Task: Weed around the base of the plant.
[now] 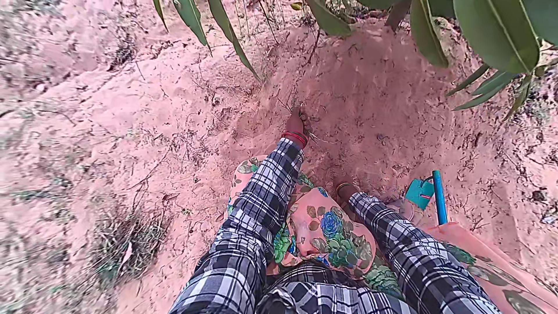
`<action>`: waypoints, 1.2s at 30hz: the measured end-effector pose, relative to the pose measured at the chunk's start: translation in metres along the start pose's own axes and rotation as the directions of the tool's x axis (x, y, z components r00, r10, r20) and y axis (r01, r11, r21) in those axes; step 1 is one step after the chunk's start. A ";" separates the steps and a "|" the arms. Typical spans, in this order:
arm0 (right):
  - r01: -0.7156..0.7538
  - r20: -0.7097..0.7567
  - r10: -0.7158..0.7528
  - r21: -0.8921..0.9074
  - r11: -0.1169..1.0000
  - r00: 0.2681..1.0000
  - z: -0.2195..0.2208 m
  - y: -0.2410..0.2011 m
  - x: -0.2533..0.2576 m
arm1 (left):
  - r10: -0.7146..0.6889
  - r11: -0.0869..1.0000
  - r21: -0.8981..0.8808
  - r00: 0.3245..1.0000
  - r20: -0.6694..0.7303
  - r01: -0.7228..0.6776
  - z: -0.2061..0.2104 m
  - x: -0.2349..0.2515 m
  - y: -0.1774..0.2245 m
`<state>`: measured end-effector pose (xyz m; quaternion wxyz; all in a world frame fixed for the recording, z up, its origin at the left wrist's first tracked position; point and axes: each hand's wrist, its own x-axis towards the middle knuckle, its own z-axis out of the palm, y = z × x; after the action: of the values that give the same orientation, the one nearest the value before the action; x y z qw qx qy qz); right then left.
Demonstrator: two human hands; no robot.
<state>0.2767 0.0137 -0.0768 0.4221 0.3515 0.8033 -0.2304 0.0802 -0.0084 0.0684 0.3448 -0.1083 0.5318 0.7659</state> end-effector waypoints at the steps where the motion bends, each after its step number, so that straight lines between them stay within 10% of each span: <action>1: 0.009 0.004 -0.009 -0.020 1.000 1.000 -0.002 0.003 0.004 | -0.004 1.000 0.004 1.000 0.003 0.004 0.000 0.000 -0.002; 13: 0.180 -0.114 -0.190 -0.095 0.979 0.975 0.010 0.039 0.019 | 0.002 1.000 -0.028 1.000 0.011 -0.002 0.002 -0.005 0.000; 17: 0.007 -0.371 0.041 0.127 0.992 0.928 -0.028 0.066 0.018 | -0.009 1.000 -0.010 1.000 0.007 0.009 0.005 -0.009 0.002; 21: 0.021 -0.623 0.287 0.438 0.898 0.727 -0.121 0.123 0.018 | -0.007 0.998 0.061 0.999 -0.043 0.010 -0.003 0.001 -0.001; 26: 0.093 -0.563 0.142 0.367 0.926 0.814 -0.171 0.134 0.005 | -0.010 1.000 0.027 0.999 -0.052 0.011 -0.004 0.004 0.001; 32: 0.299 -0.397 -0.256 0.050 0.953 0.882 -0.060 0.059 0.033 | -0.018 0.998 0.054 1.000 -0.016 0.019 0.000 0.004 -0.004; 36: 0.094 -0.091 -0.100 -0.064 0.993 0.991 -0.030 0.030 0.031 | -0.007 0.999 0.035 1.000 -0.016 0.007 0.000 0.001 -0.003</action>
<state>0.2720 0.0645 -0.0894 0.3824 0.3096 0.8449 -0.2096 0.0812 -0.0072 0.0652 0.3451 -0.1102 0.5473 0.7545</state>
